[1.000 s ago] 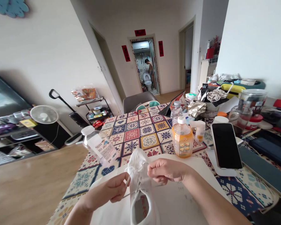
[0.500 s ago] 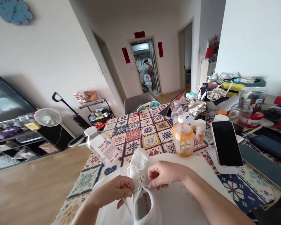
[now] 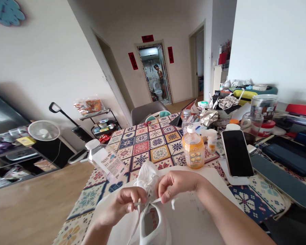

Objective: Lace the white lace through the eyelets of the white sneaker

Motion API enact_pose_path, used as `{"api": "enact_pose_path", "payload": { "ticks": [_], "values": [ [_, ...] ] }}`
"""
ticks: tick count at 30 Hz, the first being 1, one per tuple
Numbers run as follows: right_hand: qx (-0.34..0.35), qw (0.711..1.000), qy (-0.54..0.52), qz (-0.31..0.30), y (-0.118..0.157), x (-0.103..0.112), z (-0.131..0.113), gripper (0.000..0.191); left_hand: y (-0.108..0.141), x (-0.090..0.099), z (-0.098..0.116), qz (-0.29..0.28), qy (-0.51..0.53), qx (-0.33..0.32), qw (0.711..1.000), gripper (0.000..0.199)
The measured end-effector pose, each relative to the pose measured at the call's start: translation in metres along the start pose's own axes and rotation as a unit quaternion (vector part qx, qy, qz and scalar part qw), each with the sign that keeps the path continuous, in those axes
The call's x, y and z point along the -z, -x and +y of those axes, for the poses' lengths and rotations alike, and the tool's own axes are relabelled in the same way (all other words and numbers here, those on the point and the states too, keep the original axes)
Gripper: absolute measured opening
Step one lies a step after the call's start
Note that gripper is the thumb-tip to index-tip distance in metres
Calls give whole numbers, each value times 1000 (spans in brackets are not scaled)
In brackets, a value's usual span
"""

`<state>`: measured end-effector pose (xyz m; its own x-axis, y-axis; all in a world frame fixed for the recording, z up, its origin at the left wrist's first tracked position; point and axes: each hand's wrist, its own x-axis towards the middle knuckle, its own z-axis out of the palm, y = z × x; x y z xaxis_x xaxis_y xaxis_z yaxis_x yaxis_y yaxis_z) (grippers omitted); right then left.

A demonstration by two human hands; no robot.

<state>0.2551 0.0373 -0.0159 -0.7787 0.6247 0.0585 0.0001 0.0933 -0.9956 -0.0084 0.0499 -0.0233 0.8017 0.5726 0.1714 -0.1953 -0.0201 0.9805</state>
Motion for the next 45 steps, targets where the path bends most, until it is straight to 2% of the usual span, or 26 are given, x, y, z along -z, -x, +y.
{"api": "enact_pose_path", "payload": {
  "ticks": [4,7,11,14,16,19,22,24,27,30,34,36,41,45],
  "values": [
    [61,981,-182,19,-12,-11,14,30,-3,-8,-12,38,52,-52,997,29],
    [58,971,-231,10,-19,-18,22,31,-3,-10,-18,53,74,-63,994,28],
    [67,965,-252,-13,-22,-20,21,35,-2,-9,-23,80,77,-40,993,30],
    [96,961,-259,1,-22,-20,21,38,-4,-8,-25,98,74,-30,992,32],
    [87,964,-250,9,-22,-19,21,37,-5,-8,-25,106,71,-22,992,32],
    [63,976,-210,-9,-17,-14,18,36,-7,-9,-23,120,75,-13,990,33],
    [102,985,-140,-28,-10,-6,11,31,-7,-11,-22,128,77,-11,989,34],
    [146,982,-122,-4,-6,-3,7,31,-7,-11,-21,129,73,-12,989,34],
    [205,963,-151,86,-6,-3,5,45,-6,-12,-20,130,71,-14,989,34],
    [258,937,-165,168,-10,-5,6,48,-6,-14,-19,126,77,-12,989,33],
    [300,915,-151,223,-12,-3,5,55,-7,-15,-17,125,76,-10,989,35],
    [292,921,-150,211,-10,-3,2,60,-7,-15,-17,127,73,-11,989,36],
    [245,948,-166,115,-3,-4,-6,65,-7,-16,-15,139,70,-5,988,37],
    [251,945,-170,121,-2,-4,-8,62,-7,-16,-15,135,67,-10,989,38]
  ]
}}
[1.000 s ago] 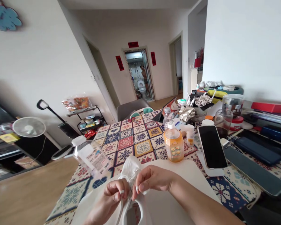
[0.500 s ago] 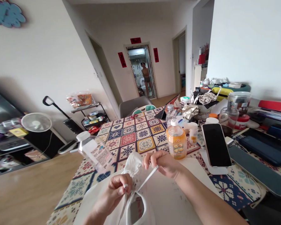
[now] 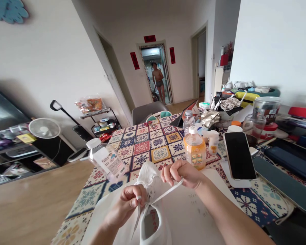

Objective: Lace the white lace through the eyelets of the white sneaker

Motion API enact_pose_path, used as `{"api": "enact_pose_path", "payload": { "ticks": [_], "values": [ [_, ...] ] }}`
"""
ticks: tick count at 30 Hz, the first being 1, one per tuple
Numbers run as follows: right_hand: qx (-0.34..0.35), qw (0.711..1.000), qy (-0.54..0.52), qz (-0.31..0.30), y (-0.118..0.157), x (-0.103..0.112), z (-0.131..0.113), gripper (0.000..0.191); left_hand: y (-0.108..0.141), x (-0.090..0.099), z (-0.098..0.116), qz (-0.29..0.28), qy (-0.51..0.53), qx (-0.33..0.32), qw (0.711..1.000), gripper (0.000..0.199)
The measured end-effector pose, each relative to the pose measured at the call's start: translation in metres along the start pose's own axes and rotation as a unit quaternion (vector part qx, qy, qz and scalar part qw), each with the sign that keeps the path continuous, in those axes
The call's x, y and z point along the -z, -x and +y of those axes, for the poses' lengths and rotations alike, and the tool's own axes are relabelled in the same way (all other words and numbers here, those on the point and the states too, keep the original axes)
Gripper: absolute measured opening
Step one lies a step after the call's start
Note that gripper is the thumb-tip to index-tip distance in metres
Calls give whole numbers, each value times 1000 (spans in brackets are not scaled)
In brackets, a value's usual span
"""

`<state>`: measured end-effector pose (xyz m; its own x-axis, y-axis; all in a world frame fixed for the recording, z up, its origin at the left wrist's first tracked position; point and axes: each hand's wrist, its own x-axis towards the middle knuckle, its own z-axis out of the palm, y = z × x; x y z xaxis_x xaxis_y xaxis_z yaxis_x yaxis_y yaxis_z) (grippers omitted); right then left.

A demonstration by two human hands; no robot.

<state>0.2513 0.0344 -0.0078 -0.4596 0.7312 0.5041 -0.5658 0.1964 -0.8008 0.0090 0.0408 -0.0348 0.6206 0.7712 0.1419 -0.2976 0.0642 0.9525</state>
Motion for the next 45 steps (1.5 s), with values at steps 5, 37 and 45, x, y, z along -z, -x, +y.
{"api": "enact_pose_path", "payload": {
  "ticks": [5,37,45],
  "values": [
    [32,999,-32,27,1,5,1,73,0,1,0,-4,-4,-1,1000,40],
    [-346,901,246,-91,6,-5,14,13,-2,1,-3,-29,22,-31,999,22],
    [-364,912,137,-129,8,5,7,27,-1,4,-6,-41,12,-38,998,20]
  ]
}}
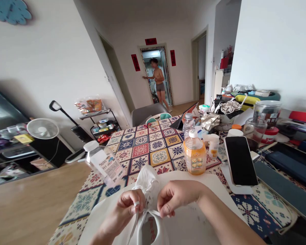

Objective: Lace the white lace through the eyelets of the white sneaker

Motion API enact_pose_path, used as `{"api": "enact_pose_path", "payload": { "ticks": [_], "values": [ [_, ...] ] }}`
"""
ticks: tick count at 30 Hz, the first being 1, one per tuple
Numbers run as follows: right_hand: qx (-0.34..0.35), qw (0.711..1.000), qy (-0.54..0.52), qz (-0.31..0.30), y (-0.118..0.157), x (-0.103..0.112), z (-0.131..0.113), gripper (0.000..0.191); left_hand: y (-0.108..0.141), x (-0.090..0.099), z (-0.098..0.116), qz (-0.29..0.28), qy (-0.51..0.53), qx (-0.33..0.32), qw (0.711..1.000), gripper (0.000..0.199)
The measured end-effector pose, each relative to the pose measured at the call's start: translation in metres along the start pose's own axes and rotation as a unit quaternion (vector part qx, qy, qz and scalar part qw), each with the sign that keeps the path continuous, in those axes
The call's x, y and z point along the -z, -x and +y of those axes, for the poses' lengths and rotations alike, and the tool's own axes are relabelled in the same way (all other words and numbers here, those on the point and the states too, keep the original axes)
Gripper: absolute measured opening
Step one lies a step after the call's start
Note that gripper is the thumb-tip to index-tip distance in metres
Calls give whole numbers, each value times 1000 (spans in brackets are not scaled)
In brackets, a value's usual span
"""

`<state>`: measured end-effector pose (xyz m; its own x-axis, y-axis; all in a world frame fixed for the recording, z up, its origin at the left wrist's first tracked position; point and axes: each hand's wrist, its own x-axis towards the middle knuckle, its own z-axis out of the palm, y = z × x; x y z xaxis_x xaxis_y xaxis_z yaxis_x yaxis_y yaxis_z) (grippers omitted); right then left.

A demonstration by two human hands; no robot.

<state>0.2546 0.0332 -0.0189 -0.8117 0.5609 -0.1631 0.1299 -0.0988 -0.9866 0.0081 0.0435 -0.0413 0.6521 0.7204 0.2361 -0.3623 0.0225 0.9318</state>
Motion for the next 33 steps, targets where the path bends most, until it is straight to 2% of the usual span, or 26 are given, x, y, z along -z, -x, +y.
{"api": "enact_pose_path", "payload": {
  "ticks": [3,6,10,14,18,22,24,27,29,33],
  "values": [
    [71,996,-48,16,-6,-3,2,32,-1,0,0,1,2,4,1000,19],
    [128,981,-140,45,-17,-12,7,33,-2,-1,0,3,6,-9,1000,15],
    [136,960,-236,62,-30,-25,13,32,-1,-1,1,-6,-3,-16,1000,12],
    [148,936,-281,153,-37,-36,14,35,1,-1,-1,-16,-21,-27,999,14],
    [145,934,-232,230,-39,-45,11,37,1,-5,-5,13,2,-5,1000,18],
    [139,929,-181,292,-37,-49,8,45,-2,-12,-6,71,39,23,997,46],
    [136,934,-164,288,-35,-49,7,46,-4,-15,-3,67,44,49,996,48],
    [142,949,-138,247,-31,-49,5,41,-5,-19,0,60,42,63,995,31],
    [148,953,-124,232,-28,-48,4,37,-5,-21,1,83,33,46,995,27],
    [151,952,-107,244,-25,-48,4,34,-4,-21,2,123,-15,13,992,30]
  ]
}}
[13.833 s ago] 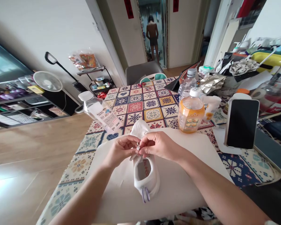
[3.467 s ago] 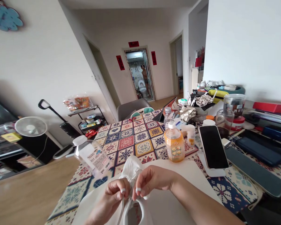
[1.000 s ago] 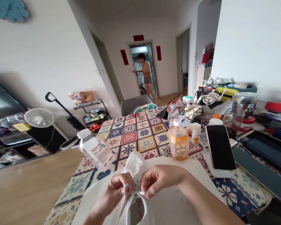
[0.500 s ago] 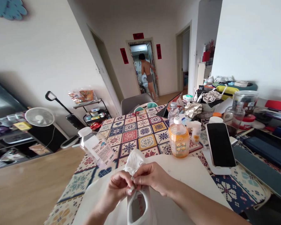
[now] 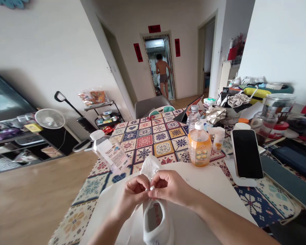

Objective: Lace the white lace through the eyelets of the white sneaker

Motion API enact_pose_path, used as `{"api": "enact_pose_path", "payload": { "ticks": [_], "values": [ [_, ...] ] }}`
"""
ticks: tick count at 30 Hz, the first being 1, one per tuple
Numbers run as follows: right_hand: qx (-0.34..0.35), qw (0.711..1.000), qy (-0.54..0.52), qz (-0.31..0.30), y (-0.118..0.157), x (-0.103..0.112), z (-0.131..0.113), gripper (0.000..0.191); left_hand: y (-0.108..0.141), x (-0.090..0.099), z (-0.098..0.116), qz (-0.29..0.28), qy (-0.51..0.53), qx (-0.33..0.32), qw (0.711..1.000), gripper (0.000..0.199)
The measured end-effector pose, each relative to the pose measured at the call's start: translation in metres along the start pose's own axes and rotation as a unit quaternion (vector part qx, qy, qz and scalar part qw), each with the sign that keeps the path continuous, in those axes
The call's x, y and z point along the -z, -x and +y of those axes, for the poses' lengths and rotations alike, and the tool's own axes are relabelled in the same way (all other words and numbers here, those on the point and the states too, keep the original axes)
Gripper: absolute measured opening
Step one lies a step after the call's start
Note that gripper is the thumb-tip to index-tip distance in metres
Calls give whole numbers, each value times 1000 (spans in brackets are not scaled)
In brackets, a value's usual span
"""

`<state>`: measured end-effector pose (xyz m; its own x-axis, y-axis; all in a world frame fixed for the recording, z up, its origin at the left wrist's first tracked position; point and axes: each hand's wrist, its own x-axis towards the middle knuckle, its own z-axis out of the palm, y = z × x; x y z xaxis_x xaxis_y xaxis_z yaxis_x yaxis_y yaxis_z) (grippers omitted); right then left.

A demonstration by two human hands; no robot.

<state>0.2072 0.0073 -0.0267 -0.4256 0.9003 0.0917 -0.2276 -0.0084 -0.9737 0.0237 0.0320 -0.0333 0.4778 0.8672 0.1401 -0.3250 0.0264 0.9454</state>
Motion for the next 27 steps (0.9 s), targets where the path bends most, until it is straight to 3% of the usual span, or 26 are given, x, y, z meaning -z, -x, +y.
{"api": "enact_pose_path", "payload": {
  "ticks": [6,11,14,17,19,22,27],
  "values": [
    [34,999,27,15,-2,-2,-3,30,2,7,2,-61,-85,20,994,31],
    [22,999,35,21,0,-3,-1,26,3,10,2,-50,-122,56,990,35],
    [100,984,146,8,3,-1,-4,18,3,11,0,-32,-122,52,991,38],
    [168,944,282,-8,5,1,-10,19,2,11,-1,-22,-100,50,993,42],
    [167,933,319,-6,6,1,-14,24,2,10,-1,-24,-83,52,995,43],
    [125,942,311,16,8,-3,-15,30,2,8,2,-25,-62,50,996,43],
    [102,949,295,44,9,-8,-7,19,2,5,3,-17,-37,59,997,44]
  ]
}}
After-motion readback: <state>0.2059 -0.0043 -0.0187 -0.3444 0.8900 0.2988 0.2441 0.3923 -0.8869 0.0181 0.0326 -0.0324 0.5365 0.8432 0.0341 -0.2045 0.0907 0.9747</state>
